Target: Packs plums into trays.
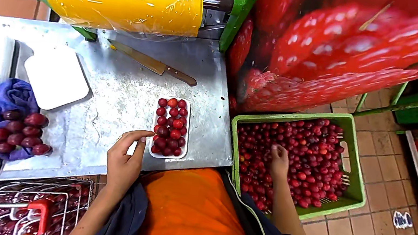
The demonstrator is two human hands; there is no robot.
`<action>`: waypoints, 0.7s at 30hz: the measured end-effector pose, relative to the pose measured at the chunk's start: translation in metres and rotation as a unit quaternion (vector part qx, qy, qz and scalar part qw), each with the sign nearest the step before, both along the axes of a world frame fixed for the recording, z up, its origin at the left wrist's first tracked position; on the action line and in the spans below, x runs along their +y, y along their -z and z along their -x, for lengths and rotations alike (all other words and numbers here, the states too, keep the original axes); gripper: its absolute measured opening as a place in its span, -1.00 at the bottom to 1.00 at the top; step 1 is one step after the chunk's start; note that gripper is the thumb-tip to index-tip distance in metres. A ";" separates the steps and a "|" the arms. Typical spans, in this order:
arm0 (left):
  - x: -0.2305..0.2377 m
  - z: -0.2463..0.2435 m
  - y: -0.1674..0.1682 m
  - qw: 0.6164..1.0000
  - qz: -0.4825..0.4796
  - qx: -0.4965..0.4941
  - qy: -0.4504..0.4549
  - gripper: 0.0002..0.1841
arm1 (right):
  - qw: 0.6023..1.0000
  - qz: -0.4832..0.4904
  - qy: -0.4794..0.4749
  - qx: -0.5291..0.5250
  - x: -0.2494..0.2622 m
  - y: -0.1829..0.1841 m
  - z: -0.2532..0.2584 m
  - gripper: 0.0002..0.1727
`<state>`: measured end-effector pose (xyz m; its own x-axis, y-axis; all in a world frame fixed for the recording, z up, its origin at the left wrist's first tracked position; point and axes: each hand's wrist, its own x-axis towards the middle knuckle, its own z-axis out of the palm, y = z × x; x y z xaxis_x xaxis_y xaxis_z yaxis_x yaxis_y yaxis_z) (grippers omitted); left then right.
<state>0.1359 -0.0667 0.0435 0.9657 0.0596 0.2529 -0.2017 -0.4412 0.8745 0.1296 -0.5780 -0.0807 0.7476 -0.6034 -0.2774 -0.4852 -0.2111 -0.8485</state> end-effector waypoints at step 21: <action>0.018 -0.004 0.011 0.998 0.034 0.043 -0.027 -0.74 | 0.868 0.366 -0.249 0.224 0.010 0.002 -0.060 -0.45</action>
<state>0.1400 -0.0484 0.0329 0.9785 0.1272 0.1626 -0.1018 -0.3878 0.9161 0.1896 -0.5681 -0.0830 0.8822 -0.3735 -0.2867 -0.4260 -0.8925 -0.1479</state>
